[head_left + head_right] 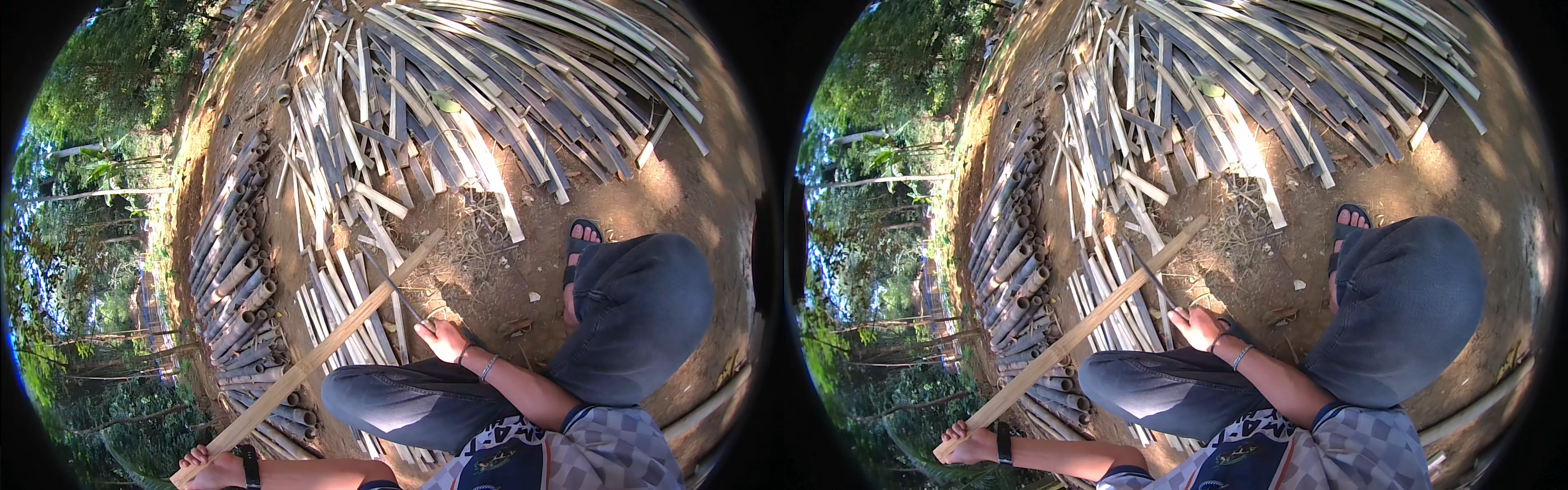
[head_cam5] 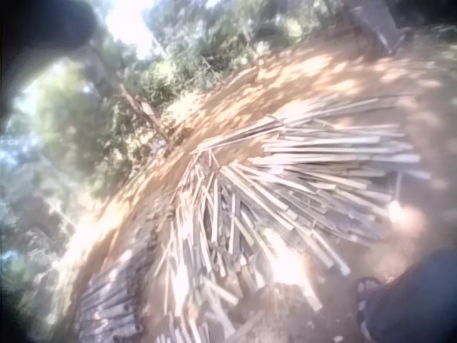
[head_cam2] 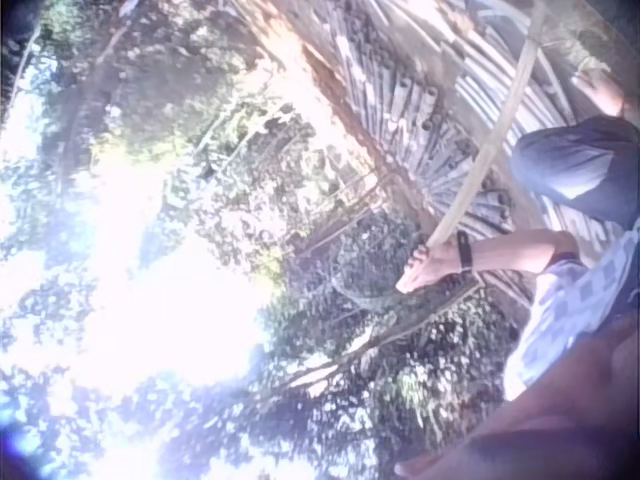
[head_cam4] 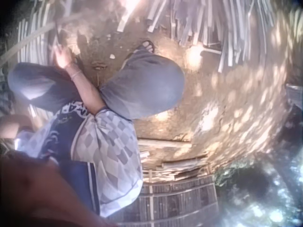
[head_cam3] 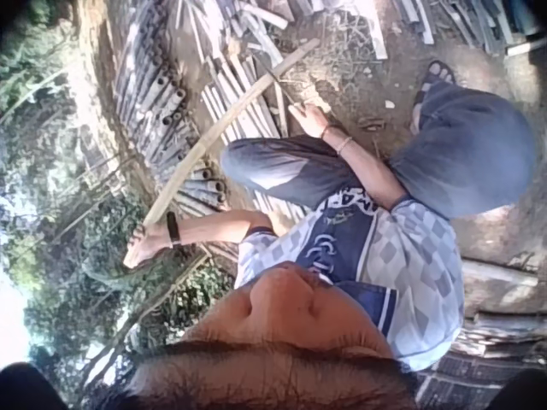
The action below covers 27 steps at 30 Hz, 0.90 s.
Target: The person thins bamboo strips by hand using a knife, drawing the blade along the length of the strips and checking the thickness.
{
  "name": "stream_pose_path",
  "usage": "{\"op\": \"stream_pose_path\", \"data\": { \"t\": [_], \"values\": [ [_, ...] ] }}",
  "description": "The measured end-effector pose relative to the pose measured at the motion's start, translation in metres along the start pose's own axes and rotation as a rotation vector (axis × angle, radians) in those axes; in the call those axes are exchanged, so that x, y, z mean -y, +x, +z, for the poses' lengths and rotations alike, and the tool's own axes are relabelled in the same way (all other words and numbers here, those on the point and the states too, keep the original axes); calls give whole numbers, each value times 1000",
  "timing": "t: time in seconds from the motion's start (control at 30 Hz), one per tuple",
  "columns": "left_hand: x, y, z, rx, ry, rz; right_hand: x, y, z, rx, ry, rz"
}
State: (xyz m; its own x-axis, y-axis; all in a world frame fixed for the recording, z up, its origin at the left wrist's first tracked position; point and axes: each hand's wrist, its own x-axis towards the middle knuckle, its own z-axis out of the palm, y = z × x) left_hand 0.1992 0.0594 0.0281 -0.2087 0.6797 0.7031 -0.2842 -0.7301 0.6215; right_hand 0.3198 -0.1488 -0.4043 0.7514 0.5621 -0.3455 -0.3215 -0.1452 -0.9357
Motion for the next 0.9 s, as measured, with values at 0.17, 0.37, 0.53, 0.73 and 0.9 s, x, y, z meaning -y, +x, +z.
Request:
{"op": "stream_pose_path", "data": {
  "t": [0.17, 0.37, 0.53, 0.73, 0.9],
  "values": [
    [1, -2, -6, 32, -8, -21, 28, -8, 1, 46, 15, 210],
    [5, 3, -1, 17, 6, -3, 70, -36, 5, 269, -177, -157],
    [0, 2, -3, -11, 9, 6, -16, 10, -18, -48, -185, 177],
    [0, -4, 11, 9, 11, -3, 4, -2, -2, 17, 0, -115],
    [-1, 1, 4, -18, 56, 22, -6, 2, -12, 76, -247, -50]
  ]
}}
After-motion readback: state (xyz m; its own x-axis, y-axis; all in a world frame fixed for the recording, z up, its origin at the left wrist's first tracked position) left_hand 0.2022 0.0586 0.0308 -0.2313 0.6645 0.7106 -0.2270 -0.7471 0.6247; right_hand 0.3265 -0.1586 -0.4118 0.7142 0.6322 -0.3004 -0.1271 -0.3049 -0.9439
